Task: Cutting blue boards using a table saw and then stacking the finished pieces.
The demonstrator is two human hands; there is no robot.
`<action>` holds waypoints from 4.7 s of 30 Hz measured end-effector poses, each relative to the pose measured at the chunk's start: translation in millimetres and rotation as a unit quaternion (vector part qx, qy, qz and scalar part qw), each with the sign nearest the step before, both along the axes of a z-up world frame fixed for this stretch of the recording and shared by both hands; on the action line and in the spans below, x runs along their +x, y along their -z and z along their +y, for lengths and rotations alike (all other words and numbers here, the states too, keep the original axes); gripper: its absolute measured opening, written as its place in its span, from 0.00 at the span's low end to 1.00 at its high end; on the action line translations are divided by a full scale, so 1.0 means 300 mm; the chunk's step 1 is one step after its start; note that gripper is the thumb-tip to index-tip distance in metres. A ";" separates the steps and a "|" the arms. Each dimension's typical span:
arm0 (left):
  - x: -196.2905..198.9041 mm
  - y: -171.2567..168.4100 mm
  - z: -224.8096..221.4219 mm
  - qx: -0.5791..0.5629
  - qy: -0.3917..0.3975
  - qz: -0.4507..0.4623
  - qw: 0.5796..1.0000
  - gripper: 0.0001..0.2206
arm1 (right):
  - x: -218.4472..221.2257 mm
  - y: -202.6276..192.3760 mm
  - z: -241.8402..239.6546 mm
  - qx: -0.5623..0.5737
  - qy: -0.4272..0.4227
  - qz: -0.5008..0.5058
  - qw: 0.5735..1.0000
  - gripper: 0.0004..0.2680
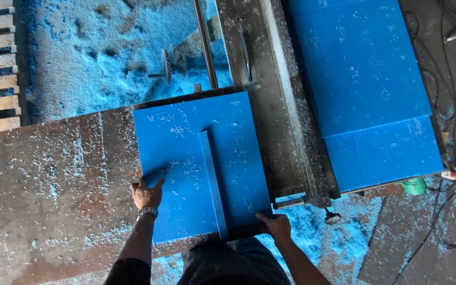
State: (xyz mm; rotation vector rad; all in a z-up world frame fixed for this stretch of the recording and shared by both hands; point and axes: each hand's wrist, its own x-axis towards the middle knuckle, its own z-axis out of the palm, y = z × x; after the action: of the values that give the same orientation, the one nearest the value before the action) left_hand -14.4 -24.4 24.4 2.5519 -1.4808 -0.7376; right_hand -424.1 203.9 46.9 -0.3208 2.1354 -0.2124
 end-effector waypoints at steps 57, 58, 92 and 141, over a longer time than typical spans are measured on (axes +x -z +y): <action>-0.359 -0.187 0.052 -0.094 0.483 0.034 0.870 0.46 | -0.006 -0.314 -0.022 -0.051 0.227 -0.179 0.956 0.22; -0.362 -0.169 0.093 -0.092 0.483 0.036 0.870 0.46 | -0.016 -0.350 0.015 -0.049 0.228 -0.177 0.956 0.22; -0.471 -0.030 0.327 -0.152 0.559 -0.051 0.813 0.55 | -0.270 -0.509 0.863 0.188 -0.335 0.251 0.888 0.22; -0.485 0.040 0.339 -0.187 0.551 -0.110 0.806 0.60 | -0.431 -0.143 0.983 0.136 -0.359 0.253 0.888 0.22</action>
State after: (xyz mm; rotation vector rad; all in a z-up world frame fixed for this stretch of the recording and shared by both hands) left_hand -159.8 77.2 12.2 1.3258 -2.8228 -0.1233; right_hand -553.5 498.6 89.8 -1.0573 2.3373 0.6609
